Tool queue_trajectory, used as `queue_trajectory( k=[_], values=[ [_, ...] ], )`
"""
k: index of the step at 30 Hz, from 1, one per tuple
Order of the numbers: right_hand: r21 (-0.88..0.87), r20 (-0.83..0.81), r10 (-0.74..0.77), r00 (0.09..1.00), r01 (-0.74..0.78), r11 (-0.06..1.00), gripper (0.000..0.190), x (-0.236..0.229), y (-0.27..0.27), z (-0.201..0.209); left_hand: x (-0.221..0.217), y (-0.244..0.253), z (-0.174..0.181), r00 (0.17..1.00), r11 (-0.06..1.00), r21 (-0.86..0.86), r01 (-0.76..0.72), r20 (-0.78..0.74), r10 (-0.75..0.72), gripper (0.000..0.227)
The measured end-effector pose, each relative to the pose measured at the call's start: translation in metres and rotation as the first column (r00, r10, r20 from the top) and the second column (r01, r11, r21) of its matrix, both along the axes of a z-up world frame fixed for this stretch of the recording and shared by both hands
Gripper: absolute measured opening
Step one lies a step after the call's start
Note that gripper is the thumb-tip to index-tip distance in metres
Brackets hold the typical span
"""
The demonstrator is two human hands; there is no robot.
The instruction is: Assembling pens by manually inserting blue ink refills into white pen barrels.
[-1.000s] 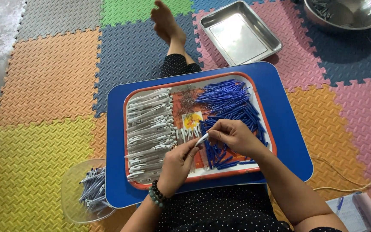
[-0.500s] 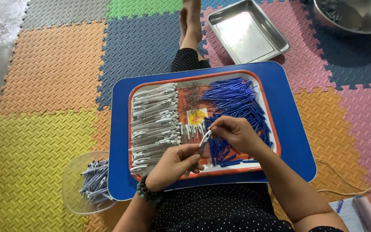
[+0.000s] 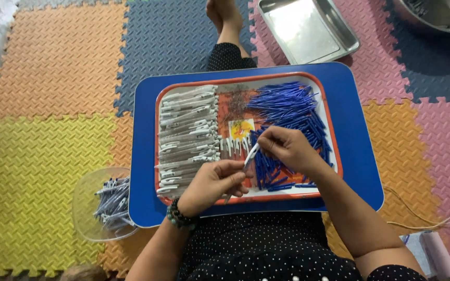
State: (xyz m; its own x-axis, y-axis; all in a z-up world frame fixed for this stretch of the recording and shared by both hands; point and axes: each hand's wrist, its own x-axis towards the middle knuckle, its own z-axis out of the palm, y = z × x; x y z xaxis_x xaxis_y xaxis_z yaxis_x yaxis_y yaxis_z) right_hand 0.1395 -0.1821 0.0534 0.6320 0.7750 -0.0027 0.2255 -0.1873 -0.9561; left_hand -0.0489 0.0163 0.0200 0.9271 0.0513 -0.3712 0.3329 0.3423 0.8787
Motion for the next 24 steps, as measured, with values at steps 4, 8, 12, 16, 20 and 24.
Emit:
queue_trajectory(
  k=[4,8,12,16,20,24],
  values=[
    [0.034,-0.079,-0.007,0.997,0.009,0.999,0.022,0.004,0.0,-0.012,0.005,0.003,0.01,0.999,0.998,-0.052,0.027,0.021,-0.026,0.043],
    [0.035,-0.127,-0.035,0.991,0.04,0.999,0.023,0.005,-0.002,-0.016,0.006,0.006,0.012,0.998,0.991,-0.121,0.055,0.015,-0.054,0.044],
    [0.091,-0.159,-0.029,0.987,0.044,0.995,0.02,0.005,-0.001,-0.019,0.004,0.008,-0.005,0.997,0.988,-0.143,0.056,0.061,-0.048,0.046],
    [0.154,-0.142,-0.074,0.987,0.096,0.983,0.016,0.01,-0.004,-0.021,0.0,0.009,0.004,0.997,0.985,-0.157,0.067,0.06,-0.058,0.046],
    [0.214,-0.128,-0.072,0.989,0.098,0.972,0.012,0.015,-0.008,-0.028,-0.003,0.01,0.006,0.996,0.988,-0.13,0.079,0.043,-0.074,0.045],
    [0.216,-0.134,-0.011,0.991,0.04,0.976,0.017,0.017,-0.012,-0.034,-0.004,0.011,0.001,0.995,0.987,-0.126,0.099,0.031,-0.096,0.044]
  ],
)
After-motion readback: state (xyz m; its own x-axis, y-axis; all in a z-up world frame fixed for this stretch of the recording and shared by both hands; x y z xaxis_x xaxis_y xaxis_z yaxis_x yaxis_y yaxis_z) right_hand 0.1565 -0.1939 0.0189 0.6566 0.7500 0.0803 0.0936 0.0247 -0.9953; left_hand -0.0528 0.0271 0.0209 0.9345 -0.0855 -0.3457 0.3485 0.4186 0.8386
